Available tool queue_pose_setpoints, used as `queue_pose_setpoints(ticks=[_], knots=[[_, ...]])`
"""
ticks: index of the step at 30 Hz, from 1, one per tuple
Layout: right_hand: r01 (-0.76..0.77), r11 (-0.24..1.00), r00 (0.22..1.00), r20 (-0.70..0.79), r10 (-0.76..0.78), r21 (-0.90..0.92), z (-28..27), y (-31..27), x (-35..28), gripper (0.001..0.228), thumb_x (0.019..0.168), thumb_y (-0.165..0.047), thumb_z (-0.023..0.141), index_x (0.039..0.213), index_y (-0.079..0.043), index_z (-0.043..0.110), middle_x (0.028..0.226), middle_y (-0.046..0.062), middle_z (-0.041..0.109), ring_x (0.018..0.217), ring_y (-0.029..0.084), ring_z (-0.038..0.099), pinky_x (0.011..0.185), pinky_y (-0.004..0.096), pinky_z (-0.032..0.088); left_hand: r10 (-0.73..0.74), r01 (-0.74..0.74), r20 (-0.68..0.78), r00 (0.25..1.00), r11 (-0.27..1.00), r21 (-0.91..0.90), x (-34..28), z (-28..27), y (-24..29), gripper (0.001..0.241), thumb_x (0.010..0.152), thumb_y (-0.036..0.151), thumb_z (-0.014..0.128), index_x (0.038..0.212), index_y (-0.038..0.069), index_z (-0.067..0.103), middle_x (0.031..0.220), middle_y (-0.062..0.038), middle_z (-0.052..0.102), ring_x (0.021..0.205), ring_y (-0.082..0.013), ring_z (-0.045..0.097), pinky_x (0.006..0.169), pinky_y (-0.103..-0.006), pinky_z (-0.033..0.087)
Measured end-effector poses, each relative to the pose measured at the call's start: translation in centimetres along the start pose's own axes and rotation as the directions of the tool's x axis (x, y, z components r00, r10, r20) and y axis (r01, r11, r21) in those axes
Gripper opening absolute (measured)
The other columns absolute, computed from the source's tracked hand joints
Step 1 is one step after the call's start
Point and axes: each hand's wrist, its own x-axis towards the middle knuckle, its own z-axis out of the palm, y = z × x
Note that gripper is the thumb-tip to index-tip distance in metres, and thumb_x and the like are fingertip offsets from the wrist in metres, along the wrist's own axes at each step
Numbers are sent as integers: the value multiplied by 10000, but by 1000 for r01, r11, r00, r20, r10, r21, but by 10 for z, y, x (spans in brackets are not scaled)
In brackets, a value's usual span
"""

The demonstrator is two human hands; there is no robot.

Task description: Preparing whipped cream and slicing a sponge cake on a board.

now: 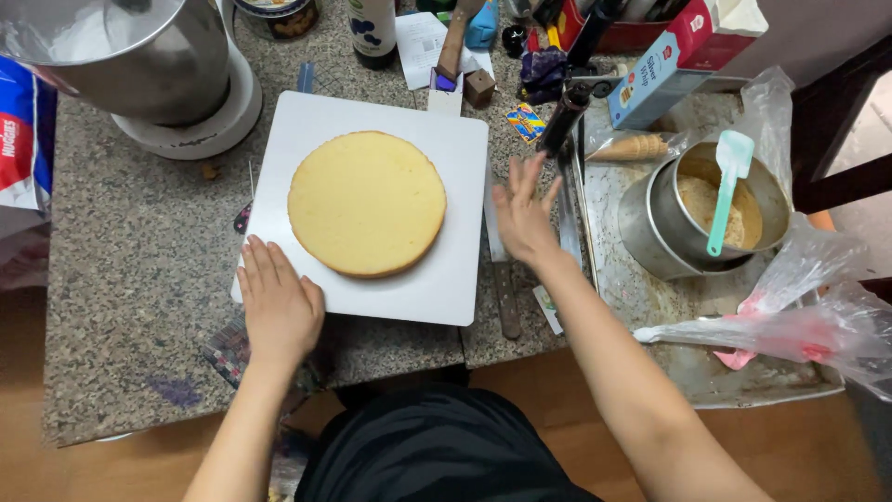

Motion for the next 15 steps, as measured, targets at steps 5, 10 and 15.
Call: queue_pose_setpoints(ticks=[5, 10, 15], knots=[[38, 192, 902, -49, -429, -981, 7, -5, -8, 794, 1182, -519, 105, 1657, 64, -150, 1725, 180, 127, 1578, 309, 60, 1239, 568, -75, 77, -77, 9, 997, 997, -19, 17, 7, -21, 687, 960, 220, 440, 1492, -204, 345, 1625, -397, 246, 1556, -487, 207, 1262, -566, 166], [94, 993, 977, -184, -106, -72, 29, 25, 24, 799, 1106, -509, 173, 1607, 72, -51, 1696, 214, 167, 1575, 336, 74, 1239, 568, -101, 86, -85, 35, 996, 996, -38, 33, 14, -37, 710, 943, 227, 447, 1509, -187, 335, 1628, -378, 247, 1551, -478, 198, 1256, -563, 154], [81, 996, 866, -492, -86, -31, 11, 13, 13, 725, 1166, -471, 275, 1642, 48, 103, 1703, 261, 205, 1603, 379, 125, 1282, 545, -1, 147, -137, 114, 983, 986, -95, 70, 11, -60, 717, 927, 224, 448, 1520, -158, 322, 1629, -373, 224, 1529, -483, 175, 1227, -545, 137]])
